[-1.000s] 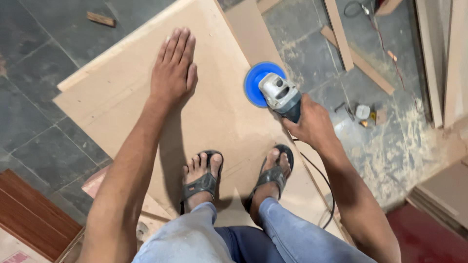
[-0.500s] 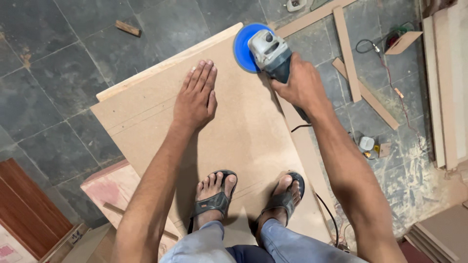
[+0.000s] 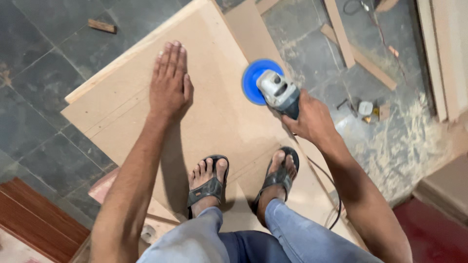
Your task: The person uses an angle grinder with a sanding disc to smooth the surface and edges of a large wooden board. They move the tool across the board and along its edges while holding the board steady with the other hand.
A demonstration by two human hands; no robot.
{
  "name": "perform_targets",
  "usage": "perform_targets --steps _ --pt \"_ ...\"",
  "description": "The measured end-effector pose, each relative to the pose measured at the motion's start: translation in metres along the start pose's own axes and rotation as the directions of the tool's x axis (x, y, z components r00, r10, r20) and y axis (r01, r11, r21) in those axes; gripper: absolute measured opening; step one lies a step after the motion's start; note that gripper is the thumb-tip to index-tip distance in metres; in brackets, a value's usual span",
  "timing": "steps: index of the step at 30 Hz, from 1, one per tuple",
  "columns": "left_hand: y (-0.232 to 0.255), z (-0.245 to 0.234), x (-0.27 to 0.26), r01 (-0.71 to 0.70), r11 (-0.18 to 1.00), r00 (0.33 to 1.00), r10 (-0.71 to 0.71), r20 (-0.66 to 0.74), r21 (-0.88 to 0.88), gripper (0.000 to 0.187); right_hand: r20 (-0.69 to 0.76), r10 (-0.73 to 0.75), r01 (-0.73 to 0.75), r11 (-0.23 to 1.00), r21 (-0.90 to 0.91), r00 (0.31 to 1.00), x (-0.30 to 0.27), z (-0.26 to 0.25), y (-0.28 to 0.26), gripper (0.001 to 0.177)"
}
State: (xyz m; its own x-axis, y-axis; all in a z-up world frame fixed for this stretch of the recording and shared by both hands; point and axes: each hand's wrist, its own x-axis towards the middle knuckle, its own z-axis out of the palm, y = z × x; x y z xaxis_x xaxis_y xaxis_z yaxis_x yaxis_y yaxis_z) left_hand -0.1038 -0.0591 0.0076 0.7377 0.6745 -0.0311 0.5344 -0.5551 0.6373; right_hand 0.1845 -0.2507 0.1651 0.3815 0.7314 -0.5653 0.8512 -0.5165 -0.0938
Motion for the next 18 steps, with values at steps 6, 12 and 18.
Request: perform_targets --steps 6,12,18 --pt "0.012 0.018 0.035 -0.231 0.972 0.964 0.225 0.144 0.029 0.063 -0.001 0.158 -0.157 0.986 0.048 0.988 -0.081 0.007 0.050 0.067" --pt "0.010 0.030 0.080 -0.471 0.882 0.856 0.461 0.235 -0.018 0.060 -0.224 0.305 -0.219 0.914 0.342 0.926 -0.108 0.010 0.091 0.062" --pt "-0.016 0.014 0.122 -0.508 0.859 0.812 0.499 0.302 -0.054 0.060 -0.220 0.656 -0.311 0.593 0.743 0.722 -0.131 -0.014 0.110 0.040"
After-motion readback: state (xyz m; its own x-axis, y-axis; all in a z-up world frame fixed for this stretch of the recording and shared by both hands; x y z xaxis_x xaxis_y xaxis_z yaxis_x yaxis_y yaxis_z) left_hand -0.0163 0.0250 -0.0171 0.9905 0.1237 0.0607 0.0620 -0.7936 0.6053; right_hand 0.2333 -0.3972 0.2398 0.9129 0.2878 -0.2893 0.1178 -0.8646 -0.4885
